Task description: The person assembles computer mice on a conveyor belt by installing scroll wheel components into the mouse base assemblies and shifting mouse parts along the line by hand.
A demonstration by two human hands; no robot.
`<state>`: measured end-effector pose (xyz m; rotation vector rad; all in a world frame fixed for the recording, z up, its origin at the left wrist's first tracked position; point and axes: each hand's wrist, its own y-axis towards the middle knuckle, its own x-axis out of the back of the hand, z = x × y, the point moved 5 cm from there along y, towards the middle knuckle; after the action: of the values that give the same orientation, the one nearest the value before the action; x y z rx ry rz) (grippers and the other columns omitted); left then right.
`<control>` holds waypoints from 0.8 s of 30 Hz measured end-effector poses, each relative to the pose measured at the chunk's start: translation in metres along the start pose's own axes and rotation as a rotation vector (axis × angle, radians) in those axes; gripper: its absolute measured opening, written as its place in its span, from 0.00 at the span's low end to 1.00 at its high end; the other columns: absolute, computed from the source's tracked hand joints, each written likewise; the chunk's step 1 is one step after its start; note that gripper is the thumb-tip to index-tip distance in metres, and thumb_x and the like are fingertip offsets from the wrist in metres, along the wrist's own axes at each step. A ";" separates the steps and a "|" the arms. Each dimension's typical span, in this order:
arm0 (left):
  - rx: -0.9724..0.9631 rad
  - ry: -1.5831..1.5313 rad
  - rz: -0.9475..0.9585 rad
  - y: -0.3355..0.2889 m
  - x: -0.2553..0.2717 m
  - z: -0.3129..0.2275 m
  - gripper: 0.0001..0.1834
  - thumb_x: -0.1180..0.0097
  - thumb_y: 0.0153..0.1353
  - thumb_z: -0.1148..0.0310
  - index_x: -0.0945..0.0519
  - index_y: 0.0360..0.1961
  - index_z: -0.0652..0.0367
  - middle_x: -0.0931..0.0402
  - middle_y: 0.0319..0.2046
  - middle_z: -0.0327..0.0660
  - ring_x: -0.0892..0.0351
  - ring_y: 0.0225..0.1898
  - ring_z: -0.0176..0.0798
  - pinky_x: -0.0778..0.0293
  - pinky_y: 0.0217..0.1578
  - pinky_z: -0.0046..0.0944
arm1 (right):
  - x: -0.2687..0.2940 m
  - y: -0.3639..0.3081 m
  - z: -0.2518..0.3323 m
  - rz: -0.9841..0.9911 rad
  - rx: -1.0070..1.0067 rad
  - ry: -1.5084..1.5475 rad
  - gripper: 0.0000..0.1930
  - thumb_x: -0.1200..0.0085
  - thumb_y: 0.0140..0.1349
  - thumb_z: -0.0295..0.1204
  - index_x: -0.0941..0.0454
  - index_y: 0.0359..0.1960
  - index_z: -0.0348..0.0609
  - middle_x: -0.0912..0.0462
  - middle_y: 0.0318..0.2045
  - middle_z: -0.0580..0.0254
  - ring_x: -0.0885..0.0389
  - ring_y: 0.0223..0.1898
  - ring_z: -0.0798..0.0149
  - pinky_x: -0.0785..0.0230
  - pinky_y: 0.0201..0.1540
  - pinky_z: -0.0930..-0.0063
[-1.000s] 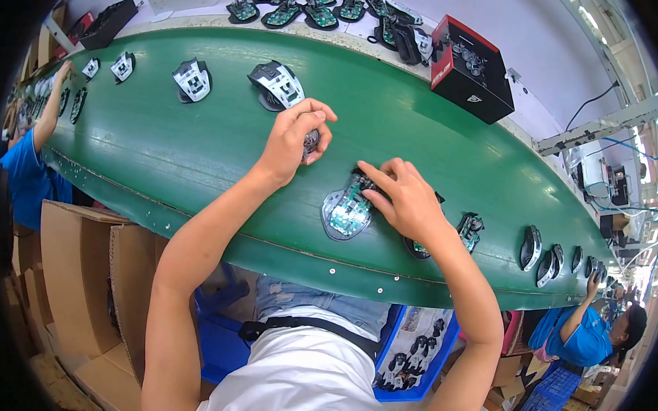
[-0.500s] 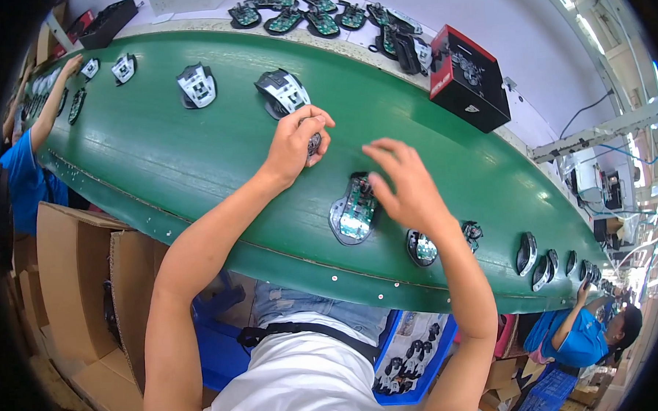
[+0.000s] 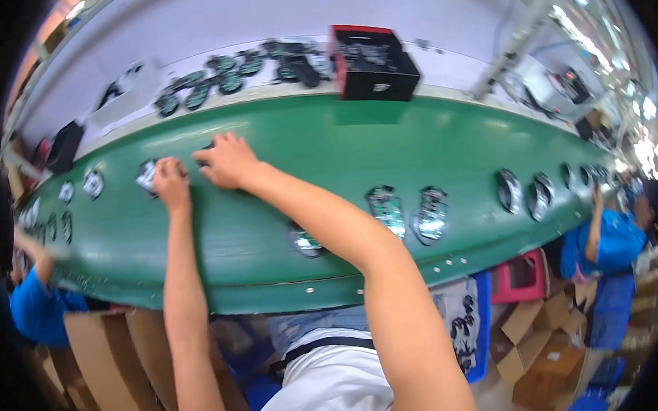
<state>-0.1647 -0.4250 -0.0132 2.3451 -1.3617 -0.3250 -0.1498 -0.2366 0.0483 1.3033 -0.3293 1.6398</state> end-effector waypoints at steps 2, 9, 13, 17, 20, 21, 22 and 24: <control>0.135 -0.054 0.060 0.004 0.004 0.008 0.10 0.50 0.69 0.66 0.25 0.30 0.57 0.31 0.19 0.33 0.34 0.18 0.26 0.40 0.16 0.28 | 0.052 -0.044 0.000 -0.088 0.059 0.105 0.22 0.39 0.61 0.40 0.20 0.58 0.61 0.24 0.55 0.42 0.26 0.55 0.40 0.32 0.59 0.48; 0.195 -0.099 0.286 -0.004 -0.028 -0.028 0.11 0.52 0.68 0.67 0.26 0.30 0.61 0.31 0.18 0.35 0.37 0.15 0.26 0.44 0.15 0.28 | 0.240 -0.296 -0.082 -0.441 -0.555 -0.207 0.19 0.44 0.65 0.30 0.20 0.58 0.45 0.24 0.56 0.44 0.21 0.54 0.47 0.29 0.57 0.60; 0.227 -0.090 0.322 -0.006 -0.025 -0.021 0.11 0.52 0.69 0.67 0.26 0.30 0.60 0.32 0.19 0.34 0.38 0.17 0.24 0.44 0.15 0.27 | 0.207 -0.334 -0.103 -0.422 -0.701 -0.288 0.19 0.45 0.66 0.33 0.19 0.57 0.46 0.24 0.53 0.43 0.23 0.52 0.44 0.31 0.58 0.57; 0.256 -0.119 0.320 -0.012 -0.023 -0.020 0.11 0.52 0.69 0.66 0.26 0.30 0.60 0.31 0.20 0.34 0.37 0.17 0.25 0.44 0.16 0.27 | 0.180 -0.333 -0.105 -0.407 -0.790 -0.508 0.22 0.45 0.65 0.32 0.23 0.61 0.47 0.25 0.55 0.45 0.25 0.54 0.41 0.32 0.58 0.53; 0.236 -0.089 0.357 -0.012 -0.026 -0.020 0.14 0.53 0.73 0.63 0.26 0.31 0.59 0.31 0.21 0.35 0.37 0.17 0.24 0.45 0.15 0.26 | 0.185 -0.339 -0.101 -0.383 -0.672 -0.350 0.21 0.45 0.65 0.30 0.23 0.61 0.47 0.25 0.59 0.46 0.25 0.56 0.42 0.32 0.60 0.54; 0.242 -0.086 0.354 -0.012 -0.025 -0.020 0.14 0.53 0.73 0.63 0.26 0.31 0.59 0.31 0.21 0.35 0.37 0.17 0.24 0.45 0.15 0.26 | 0.186 -0.334 -0.098 -0.292 -0.587 -0.257 0.21 0.45 0.65 0.30 0.23 0.61 0.46 0.26 0.61 0.47 0.25 0.58 0.42 0.32 0.61 0.55; 0.234 -0.089 0.357 -0.012 -0.025 -0.022 0.14 0.53 0.73 0.63 0.26 0.31 0.59 0.31 0.21 0.35 0.37 0.17 0.24 0.45 0.15 0.26 | 0.191 -0.331 -0.092 -0.201 -0.505 -0.165 0.22 0.45 0.64 0.29 0.22 0.61 0.46 0.27 0.62 0.48 0.25 0.59 0.43 0.32 0.62 0.56; 0.228 -0.087 0.371 -0.013 -0.025 -0.025 0.14 0.54 0.73 0.63 0.26 0.32 0.60 0.32 0.21 0.35 0.38 0.17 0.24 0.45 0.15 0.26 | 0.196 -0.326 -0.088 -0.090 -0.456 -0.112 0.22 0.43 0.62 0.28 0.22 0.60 0.45 0.27 0.64 0.48 0.25 0.61 0.44 0.33 0.63 0.56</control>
<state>-0.1576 -0.3916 0.0034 2.2062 -1.9256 -0.1684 0.0707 0.0845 0.0713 1.0449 -0.6607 1.3194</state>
